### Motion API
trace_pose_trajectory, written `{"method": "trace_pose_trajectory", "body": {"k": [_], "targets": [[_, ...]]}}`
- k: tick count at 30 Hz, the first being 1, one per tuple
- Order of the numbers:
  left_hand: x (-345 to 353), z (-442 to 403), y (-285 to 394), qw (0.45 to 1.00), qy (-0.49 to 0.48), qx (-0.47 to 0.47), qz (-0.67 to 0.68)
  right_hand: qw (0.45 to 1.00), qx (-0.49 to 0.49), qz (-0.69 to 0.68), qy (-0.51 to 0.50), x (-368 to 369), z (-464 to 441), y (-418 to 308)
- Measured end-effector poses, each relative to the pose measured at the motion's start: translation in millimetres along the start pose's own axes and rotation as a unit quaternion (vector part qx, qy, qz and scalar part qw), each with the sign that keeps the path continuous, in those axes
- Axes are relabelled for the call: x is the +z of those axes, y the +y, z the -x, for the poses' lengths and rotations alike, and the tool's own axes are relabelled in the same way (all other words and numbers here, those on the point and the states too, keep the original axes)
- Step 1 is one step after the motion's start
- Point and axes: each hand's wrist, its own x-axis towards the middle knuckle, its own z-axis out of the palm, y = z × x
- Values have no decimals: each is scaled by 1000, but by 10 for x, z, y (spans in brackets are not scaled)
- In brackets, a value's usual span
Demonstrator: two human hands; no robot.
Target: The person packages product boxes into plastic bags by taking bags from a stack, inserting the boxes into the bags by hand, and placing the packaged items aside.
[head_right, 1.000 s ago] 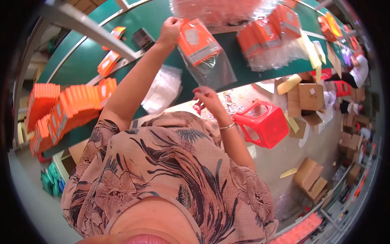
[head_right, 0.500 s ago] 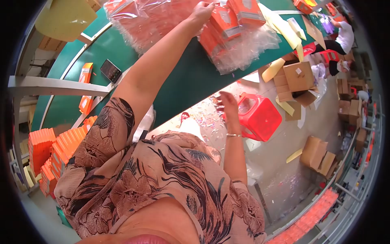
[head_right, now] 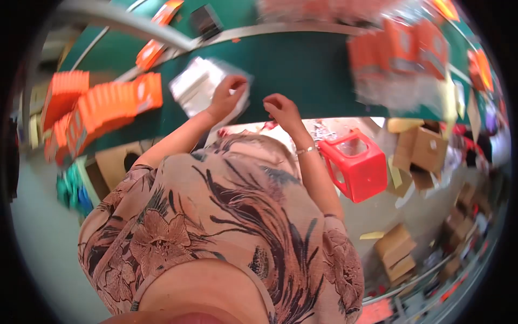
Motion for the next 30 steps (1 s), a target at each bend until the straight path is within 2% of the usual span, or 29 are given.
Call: {"method": "trace_pose_trajectory", "body": {"k": [2, 3, 5, 6, 8, 11, 13, 15, 18, 19, 21, 22, 23, 26, 28, 29, 30], "targets": [[-490, 450, -256, 995, 49, -64, -51, 973, -117, 164, -109, 461, -208, -100], [-682, 606, -358, 988, 76, -100, -87, 971, -114, 168, -130, 672, -317, -111], [-875, 823, -448, 975, 113, -147, -120, 925, -240, 272, -112, 1041, -490, -117], [-912, 883, -473, 975, 114, -100, -164, 892, -304, 319, -100, 1171, -574, -131], [-930, 951, -526, 963, 108, -5, -247, 875, -297, 370, -97, 1318, -785, -66], [-825, 927, -671, 967, 92, -32, -237, 838, -279, 464, -70, 1359, -915, 29], [-807, 905, -749, 969, 84, -43, -230, 862, -295, 411, -43, 1335, -922, 15], [-845, 870, -768, 978, 89, -99, -163, 871, -300, 387, -31, 1297, -862, 11], [-933, 851, -726, 980, 101, -147, -90, 946, -217, 209, 123, 1200, -571, 41], [-971, 844, -700, 978, 108, -169, -54, 945, -217, 211, 123, 1250, -471, -10], [-1017, 821, -661, 975, 112, -190, -16, 995, 12, 91, 25, 1436, -244, -234], [-1023, 815, -640, 977, 117, -178, -34, 991, 128, 26, -23, 1512, -182, -273], [-1028, 810, -618, 977, 123, -166, -52, 991, 129, 27, -20, 1581, -198, -232], [-1018, 830, -596, 976, 147, -145, -73, 999, 22, 23, -13, 1768, -367, -32], [-1030, 851, -589, 972, 184, -120, -79, 999, 38, 3, -13, 1783, -390, 9], [-1084, 844, -513, 973, 182, -120, -78, 998, 52, -16, -14, 1777, -396, 10], [-1141, 836, -439, 982, 147, -82, -85, 997, 66, -33, -15, 1770, -399, 12]]}}
